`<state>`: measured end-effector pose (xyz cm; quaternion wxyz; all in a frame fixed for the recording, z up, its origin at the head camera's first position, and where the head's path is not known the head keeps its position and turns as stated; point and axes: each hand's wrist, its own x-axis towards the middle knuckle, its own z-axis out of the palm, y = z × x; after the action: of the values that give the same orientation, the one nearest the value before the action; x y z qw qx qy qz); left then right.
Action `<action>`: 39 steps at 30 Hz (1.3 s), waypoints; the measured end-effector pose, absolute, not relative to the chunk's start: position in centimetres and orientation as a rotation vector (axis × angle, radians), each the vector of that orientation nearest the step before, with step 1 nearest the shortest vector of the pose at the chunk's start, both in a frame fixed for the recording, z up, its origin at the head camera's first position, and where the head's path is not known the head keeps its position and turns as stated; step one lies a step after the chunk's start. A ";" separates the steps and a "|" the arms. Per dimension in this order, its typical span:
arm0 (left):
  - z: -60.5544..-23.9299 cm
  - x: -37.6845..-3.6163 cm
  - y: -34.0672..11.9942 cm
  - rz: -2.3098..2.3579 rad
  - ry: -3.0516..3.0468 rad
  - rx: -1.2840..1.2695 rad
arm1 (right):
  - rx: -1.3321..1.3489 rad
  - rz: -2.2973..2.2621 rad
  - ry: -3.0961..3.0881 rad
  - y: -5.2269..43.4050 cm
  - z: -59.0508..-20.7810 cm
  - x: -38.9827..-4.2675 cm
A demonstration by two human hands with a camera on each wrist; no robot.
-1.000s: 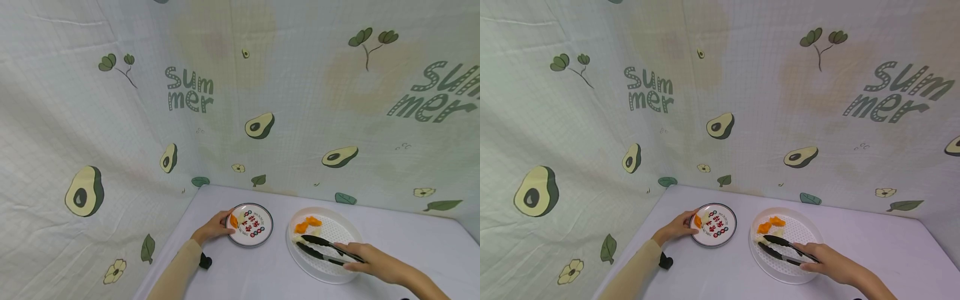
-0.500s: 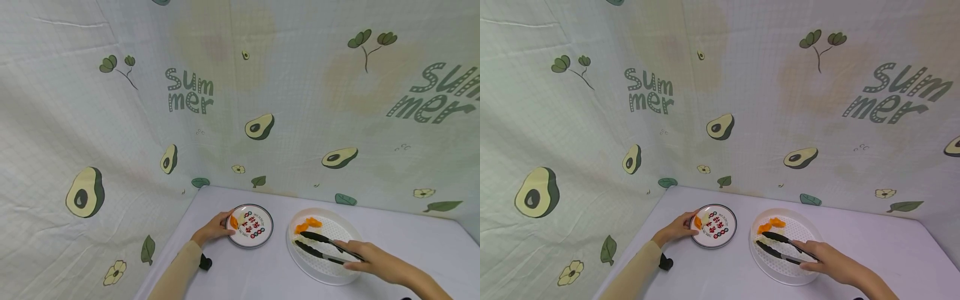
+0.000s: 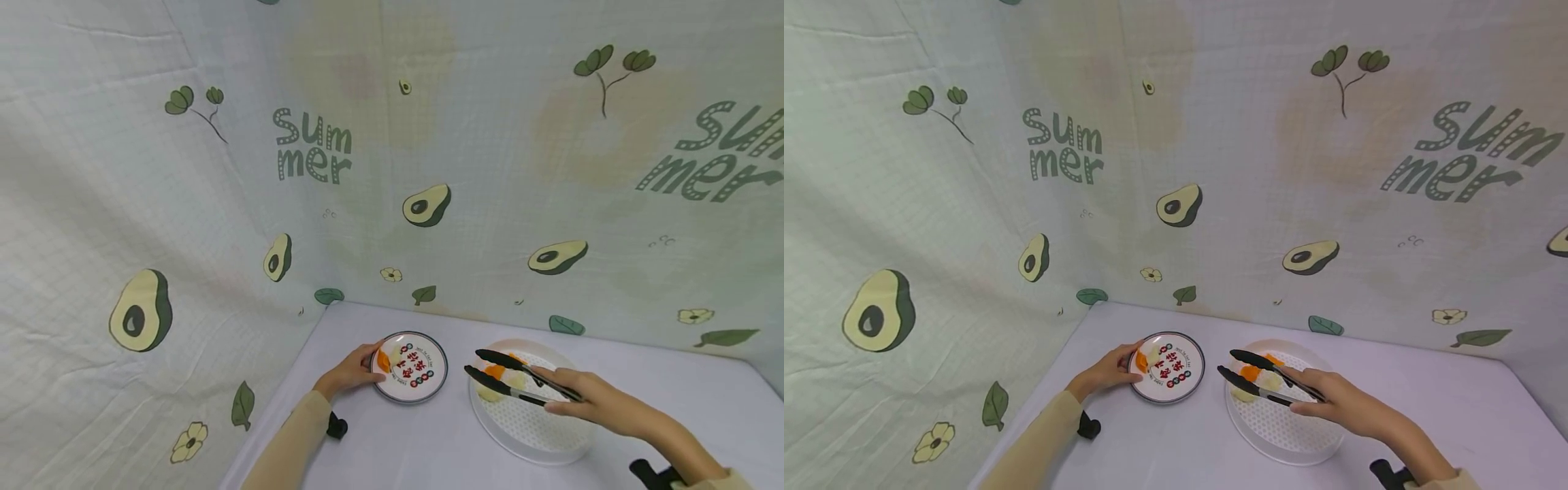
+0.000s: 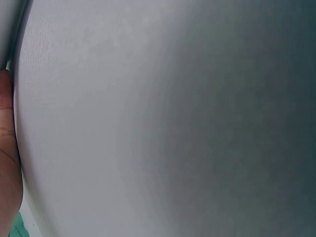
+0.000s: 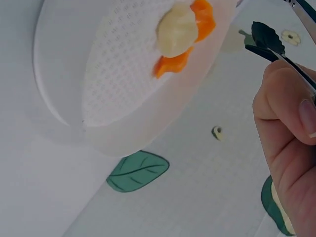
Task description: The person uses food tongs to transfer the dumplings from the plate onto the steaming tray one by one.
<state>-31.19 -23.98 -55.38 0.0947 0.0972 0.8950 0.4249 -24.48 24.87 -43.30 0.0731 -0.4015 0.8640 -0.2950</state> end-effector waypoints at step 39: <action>-54.9 -30.9 -24.1 1.265 2.645 0.280 | -1.225 -0.682 2.460 11.6 -45.9 -34.4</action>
<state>-30.93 -24.13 -54.89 0.0983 0.0947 0.8937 0.4273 -34.40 11.62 -45.87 0.1545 -0.4276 0.8583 -0.2380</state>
